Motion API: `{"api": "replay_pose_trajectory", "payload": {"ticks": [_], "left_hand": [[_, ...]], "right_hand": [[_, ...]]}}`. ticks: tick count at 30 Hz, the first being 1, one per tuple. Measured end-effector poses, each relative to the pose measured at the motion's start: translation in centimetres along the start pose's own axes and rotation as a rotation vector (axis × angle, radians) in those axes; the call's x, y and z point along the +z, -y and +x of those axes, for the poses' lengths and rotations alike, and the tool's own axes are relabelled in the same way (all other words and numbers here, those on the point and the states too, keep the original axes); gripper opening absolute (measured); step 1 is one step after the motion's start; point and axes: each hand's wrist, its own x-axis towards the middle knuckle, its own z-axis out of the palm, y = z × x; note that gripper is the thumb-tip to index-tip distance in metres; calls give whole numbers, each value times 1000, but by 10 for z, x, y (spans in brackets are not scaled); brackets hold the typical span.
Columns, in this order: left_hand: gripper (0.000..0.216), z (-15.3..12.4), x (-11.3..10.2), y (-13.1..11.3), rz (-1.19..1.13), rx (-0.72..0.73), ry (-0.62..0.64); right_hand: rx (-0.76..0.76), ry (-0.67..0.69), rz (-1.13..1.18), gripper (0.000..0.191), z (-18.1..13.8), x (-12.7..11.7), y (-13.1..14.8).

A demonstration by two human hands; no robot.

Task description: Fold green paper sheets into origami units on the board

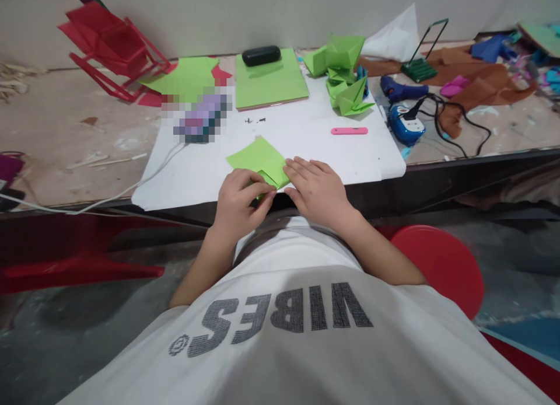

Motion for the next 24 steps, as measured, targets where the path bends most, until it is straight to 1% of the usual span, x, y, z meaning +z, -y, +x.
{"api": "replay_pose_trajectory", "payload": {"ticks": [5, 9, 18, 24], "left_hand": [[21, 0, 2, -1, -56, -71, -8], [23, 2, 1, 0, -86, -76, -12], [25, -1, -1, -4, 37, -89, 41], [31, -14, 8, 0, 143, -48, -15]], "right_hand": [[2, 2, 5, 55, 0, 0, 0], [17, 13, 7, 55, 0, 0, 1], [17, 17, 21, 55, 1, -2, 2], [17, 19, 15, 56, 1, -1, 2]]}}
